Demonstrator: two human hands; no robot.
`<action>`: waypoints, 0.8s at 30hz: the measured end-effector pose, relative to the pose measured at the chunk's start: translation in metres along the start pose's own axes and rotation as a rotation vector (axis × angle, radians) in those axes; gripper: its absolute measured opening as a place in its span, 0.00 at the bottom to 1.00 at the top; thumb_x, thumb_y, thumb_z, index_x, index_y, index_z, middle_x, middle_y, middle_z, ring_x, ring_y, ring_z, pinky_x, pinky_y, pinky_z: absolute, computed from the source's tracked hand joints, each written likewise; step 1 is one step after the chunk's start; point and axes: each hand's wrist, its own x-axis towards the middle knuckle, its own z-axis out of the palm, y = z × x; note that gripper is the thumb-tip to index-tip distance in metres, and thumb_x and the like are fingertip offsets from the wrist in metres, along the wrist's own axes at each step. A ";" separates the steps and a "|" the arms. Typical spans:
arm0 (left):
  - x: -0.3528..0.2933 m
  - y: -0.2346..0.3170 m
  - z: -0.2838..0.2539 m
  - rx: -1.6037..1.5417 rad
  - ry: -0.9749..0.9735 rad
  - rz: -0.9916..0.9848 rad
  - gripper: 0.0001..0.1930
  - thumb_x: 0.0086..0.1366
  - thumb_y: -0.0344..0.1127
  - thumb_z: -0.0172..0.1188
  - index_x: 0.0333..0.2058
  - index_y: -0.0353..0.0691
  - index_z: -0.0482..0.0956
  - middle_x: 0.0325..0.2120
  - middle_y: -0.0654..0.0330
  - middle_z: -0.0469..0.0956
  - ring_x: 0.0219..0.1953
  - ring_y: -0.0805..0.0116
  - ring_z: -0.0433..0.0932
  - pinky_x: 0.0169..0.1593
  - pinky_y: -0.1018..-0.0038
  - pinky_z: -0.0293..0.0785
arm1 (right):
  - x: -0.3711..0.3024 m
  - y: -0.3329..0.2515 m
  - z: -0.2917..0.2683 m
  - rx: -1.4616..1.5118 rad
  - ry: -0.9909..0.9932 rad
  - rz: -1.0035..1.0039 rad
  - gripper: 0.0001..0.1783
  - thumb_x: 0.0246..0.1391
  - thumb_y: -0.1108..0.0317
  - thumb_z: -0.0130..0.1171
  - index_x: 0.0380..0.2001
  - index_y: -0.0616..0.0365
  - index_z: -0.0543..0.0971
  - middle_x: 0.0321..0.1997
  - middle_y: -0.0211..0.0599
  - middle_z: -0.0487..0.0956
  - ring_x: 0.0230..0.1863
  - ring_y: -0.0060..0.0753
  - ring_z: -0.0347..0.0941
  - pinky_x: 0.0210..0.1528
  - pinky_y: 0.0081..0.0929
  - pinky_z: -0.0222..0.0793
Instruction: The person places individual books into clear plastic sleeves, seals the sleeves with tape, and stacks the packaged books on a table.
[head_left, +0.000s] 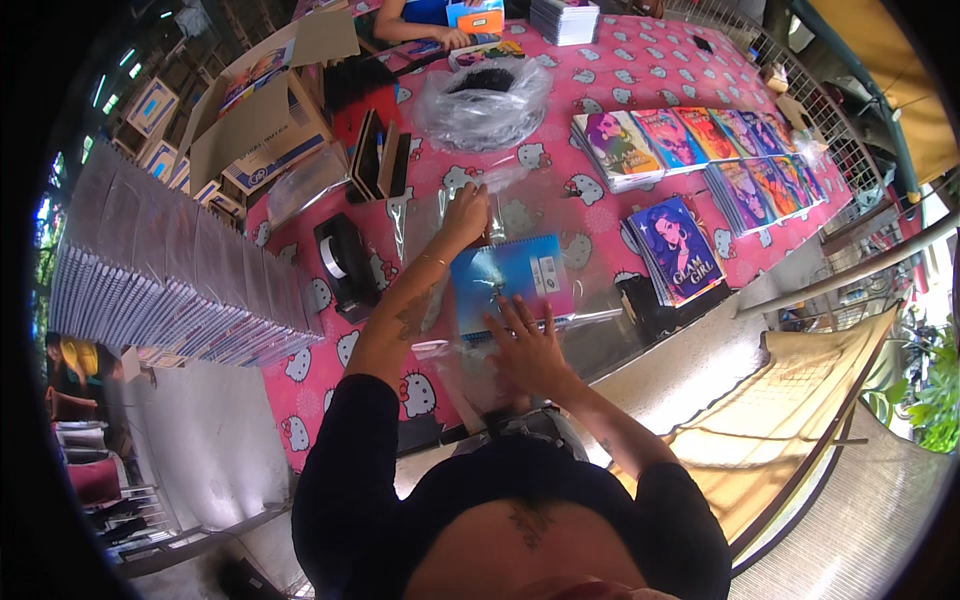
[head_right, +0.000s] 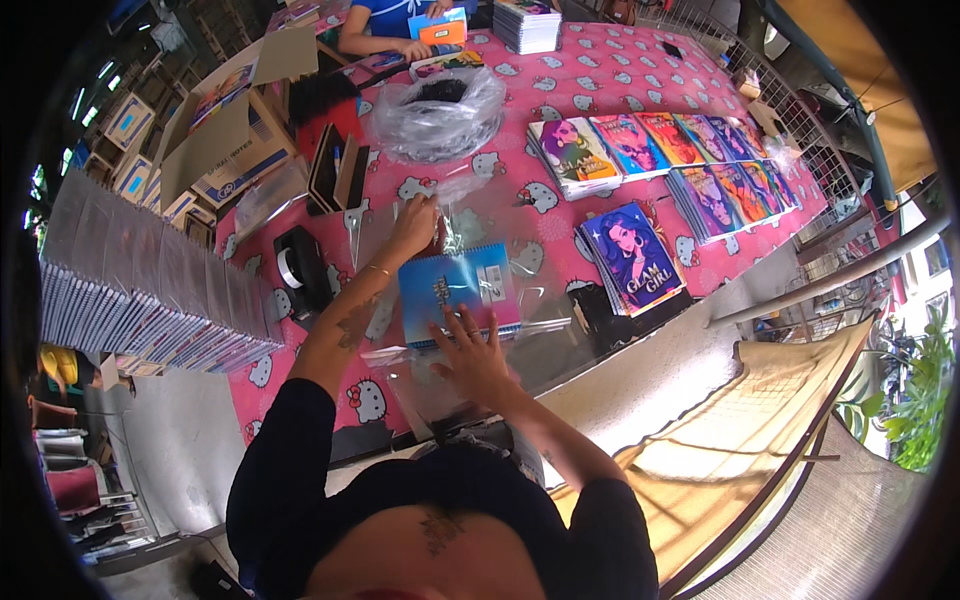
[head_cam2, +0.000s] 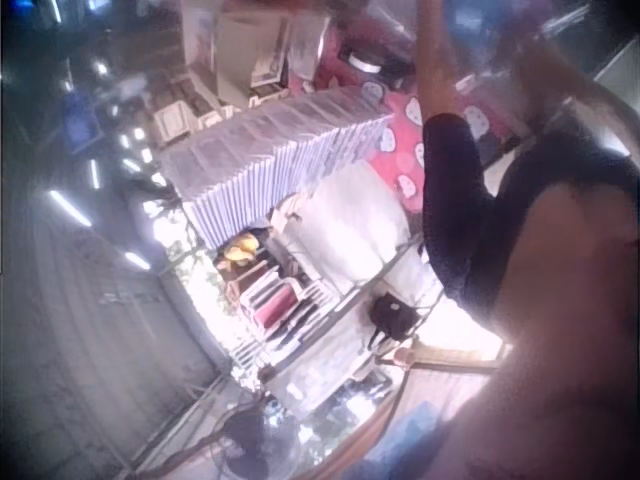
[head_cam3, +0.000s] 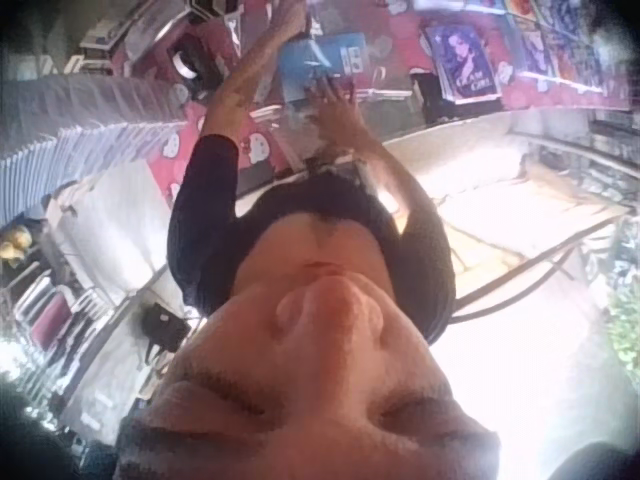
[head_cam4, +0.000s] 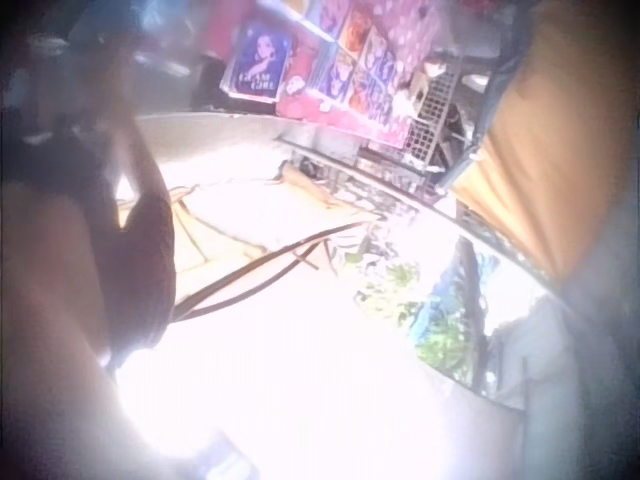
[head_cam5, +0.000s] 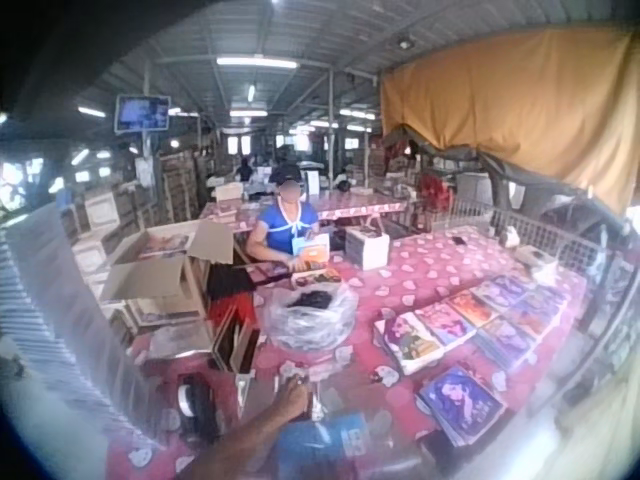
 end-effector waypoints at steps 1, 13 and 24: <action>0.002 -0.014 0.014 0.096 -0.006 -0.008 0.08 0.61 0.30 0.57 0.37 0.34 0.80 0.39 0.49 0.76 0.42 0.44 0.76 0.44 0.54 0.74 | 0.000 -0.001 0.000 0.008 0.007 -0.004 0.39 0.54 0.45 0.58 0.67 0.42 0.62 0.75 0.41 0.52 0.76 0.47 0.43 0.69 0.70 0.36; 0.027 0.019 -0.056 0.018 -0.178 0.113 0.20 0.51 0.35 0.65 0.44 0.39 0.75 0.31 0.48 0.81 0.36 0.45 0.80 0.45 0.54 0.73 | -0.003 0.005 0.001 -0.008 0.061 -0.014 0.38 0.51 0.47 0.62 0.65 0.41 0.65 0.73 0.41 0.56 0.74 0.48 0.49 0.67 0.71 0.42; -0.074 0.105 -0.108 0.107 -0.148 0.122 0.06 0.54 0.32 0.61 0.32 0.42 0.81 0.31 0.56 0.79 0.35 0.52 0.80 0.42 0.58 0.75 | -0.003 0.008 0.006 0.017 0.144 -0.087 0.37 0.53 0.49 0.61 0.64 0.47 0.65 0.69 0.47 0.58 0.71 0.55 0.51 0.61 0.78 0.47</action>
